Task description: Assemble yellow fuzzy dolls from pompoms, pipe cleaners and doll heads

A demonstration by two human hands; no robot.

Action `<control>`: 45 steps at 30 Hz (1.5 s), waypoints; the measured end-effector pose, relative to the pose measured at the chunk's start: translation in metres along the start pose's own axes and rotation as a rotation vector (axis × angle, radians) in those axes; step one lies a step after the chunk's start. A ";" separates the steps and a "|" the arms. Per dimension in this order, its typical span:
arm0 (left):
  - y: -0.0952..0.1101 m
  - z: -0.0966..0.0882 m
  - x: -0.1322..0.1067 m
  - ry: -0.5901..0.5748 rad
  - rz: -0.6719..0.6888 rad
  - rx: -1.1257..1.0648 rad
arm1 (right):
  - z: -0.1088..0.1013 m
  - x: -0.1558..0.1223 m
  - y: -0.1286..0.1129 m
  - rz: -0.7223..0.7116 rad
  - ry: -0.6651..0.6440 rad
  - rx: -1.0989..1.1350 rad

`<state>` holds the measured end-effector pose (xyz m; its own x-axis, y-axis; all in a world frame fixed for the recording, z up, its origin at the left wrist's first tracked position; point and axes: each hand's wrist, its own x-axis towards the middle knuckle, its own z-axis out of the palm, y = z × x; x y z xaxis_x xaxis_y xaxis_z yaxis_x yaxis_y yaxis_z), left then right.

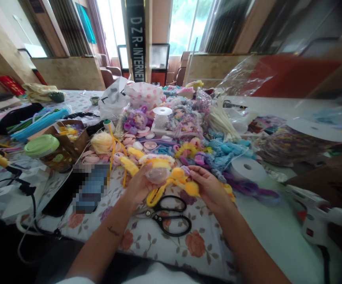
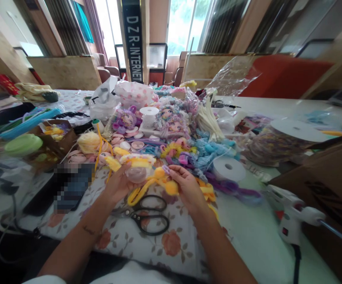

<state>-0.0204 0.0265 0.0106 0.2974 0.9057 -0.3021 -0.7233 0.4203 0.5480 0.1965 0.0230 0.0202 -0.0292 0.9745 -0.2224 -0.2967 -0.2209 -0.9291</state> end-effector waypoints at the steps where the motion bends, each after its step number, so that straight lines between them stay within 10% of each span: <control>1: 0.000 0.000 -0.001 -0.015 -0.035 0.028 | -0.001 0.003 -0.005 -0.018 0.011 0.002; 16: -0.017 0.015 -0.012 -0.120 -0.097 0.388 | 0.042 0.012 -0.059 -0.128 -0.284 -0.382; 45: -0.025 0.009 -0.004 -0.077 -0.056 0.169 | 0.034 -0.029 -0.016 -0.245 -0.172 -0.479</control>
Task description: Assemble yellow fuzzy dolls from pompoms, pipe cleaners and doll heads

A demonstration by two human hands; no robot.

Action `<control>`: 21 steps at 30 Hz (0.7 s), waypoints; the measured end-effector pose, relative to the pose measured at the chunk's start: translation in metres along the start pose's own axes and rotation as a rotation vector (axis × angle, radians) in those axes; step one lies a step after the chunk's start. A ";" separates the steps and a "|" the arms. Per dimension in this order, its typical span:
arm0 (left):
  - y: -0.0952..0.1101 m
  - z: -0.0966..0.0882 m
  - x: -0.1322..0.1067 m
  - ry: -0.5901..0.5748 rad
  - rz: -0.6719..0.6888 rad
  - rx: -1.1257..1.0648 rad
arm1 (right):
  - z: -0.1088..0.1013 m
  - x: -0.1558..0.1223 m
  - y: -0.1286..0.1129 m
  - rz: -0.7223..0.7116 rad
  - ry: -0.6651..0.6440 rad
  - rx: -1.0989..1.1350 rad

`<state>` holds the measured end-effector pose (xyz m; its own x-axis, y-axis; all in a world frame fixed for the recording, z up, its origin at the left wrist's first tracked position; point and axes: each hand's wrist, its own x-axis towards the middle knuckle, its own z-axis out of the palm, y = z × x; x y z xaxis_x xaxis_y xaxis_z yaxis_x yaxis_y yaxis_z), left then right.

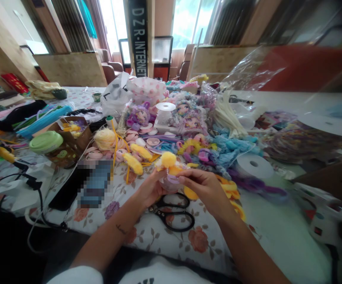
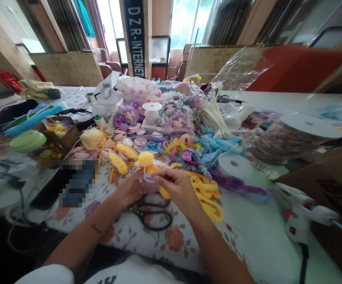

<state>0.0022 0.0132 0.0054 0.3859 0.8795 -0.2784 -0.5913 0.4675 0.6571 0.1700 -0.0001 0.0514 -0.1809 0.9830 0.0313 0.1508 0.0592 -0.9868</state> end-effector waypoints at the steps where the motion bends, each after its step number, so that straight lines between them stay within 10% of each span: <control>1: 0.000 0.000 0.000 -0.004 0.000 -0.005 | 0.000 0.000 0.001 0.001 -0.008 0.001; 21: 0.000 -0.008 -0.001 -0.171 -0.036 -0.152 | 0.007 -0.006 0.003 -0.150 0.076 -0.212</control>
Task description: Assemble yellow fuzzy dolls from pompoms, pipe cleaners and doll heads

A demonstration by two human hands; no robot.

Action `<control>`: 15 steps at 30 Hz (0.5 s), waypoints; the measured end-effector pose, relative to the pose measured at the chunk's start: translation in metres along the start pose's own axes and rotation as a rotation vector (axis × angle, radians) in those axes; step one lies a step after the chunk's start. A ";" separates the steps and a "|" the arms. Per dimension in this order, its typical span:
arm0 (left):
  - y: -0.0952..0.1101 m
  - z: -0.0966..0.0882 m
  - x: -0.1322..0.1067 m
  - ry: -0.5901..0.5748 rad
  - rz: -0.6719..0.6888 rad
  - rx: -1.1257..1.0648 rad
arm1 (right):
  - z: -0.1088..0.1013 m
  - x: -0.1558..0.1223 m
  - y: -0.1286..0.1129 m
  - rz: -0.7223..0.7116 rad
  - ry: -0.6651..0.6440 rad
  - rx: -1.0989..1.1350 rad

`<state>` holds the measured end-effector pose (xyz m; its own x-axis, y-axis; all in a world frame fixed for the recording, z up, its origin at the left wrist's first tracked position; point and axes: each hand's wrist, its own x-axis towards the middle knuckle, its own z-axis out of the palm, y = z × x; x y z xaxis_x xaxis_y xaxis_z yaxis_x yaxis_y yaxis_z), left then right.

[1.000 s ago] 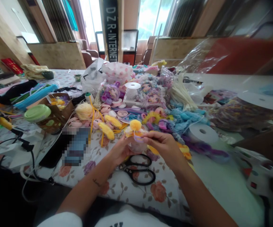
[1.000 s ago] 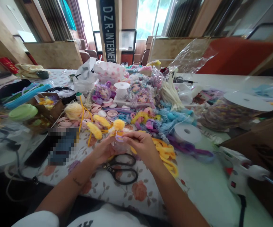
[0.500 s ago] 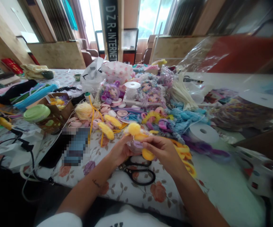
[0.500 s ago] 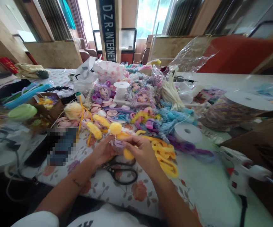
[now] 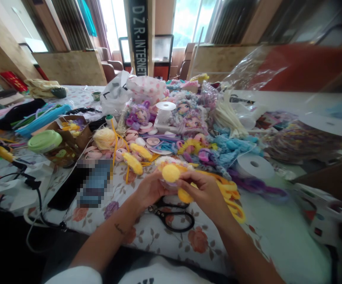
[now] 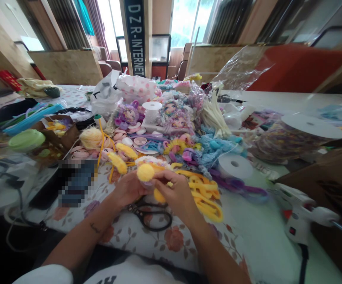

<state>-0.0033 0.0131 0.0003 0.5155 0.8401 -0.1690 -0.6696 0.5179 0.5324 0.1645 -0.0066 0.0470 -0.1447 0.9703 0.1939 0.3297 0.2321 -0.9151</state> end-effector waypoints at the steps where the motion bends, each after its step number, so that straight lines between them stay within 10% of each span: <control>1: 0.000 0.000 0.000 -0.004 -0.001 0.007 | -0.001 0.000 -0.002 -0.023 -0.004 -0.017; 15: -0.002 0.009 -0.005 -0.033 0.023 -0.024 | -0.004 0.005 -0.037 -0.259 -0.154 -0.415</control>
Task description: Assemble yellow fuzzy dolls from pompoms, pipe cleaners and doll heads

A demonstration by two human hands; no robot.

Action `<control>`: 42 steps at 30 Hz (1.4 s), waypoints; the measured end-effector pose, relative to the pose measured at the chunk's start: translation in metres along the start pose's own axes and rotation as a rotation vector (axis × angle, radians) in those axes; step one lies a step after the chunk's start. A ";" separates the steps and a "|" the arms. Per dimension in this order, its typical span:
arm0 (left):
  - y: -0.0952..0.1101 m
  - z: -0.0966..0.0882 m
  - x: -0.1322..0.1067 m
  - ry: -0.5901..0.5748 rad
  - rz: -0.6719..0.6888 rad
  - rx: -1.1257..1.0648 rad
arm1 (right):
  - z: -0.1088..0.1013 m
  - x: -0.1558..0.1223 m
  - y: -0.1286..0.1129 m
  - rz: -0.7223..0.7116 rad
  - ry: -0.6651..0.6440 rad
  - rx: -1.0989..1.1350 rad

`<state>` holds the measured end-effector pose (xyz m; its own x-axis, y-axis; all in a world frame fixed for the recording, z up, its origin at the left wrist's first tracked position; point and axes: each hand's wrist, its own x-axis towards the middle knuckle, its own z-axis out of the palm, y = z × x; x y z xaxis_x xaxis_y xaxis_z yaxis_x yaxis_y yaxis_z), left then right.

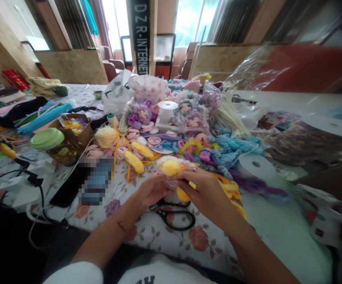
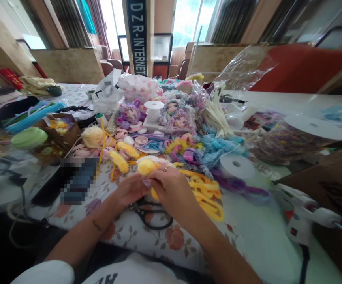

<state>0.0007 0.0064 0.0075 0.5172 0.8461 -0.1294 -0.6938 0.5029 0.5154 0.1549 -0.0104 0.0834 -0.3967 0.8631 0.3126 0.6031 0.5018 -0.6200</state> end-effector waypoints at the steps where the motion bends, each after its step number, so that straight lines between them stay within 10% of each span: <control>1: 0.000 0.000 0.000 0.004 -0.002 0.000 | -0.001 0.002 -0.003 -0.012 -0.016 -0.024; 42: -0.007 -0.005 0.004 0.074 0.108 0.040 | 0.026 -0.017 0.020 0.201 0.246 0.229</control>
<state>0.0052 0.0077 -0.0005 0.4010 0.9063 -0.1332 -0.7220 0.4022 0.5630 0.1560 -0.0164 0.0471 -0.0920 0.9449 0.3143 0.4711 0.3193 -0.8223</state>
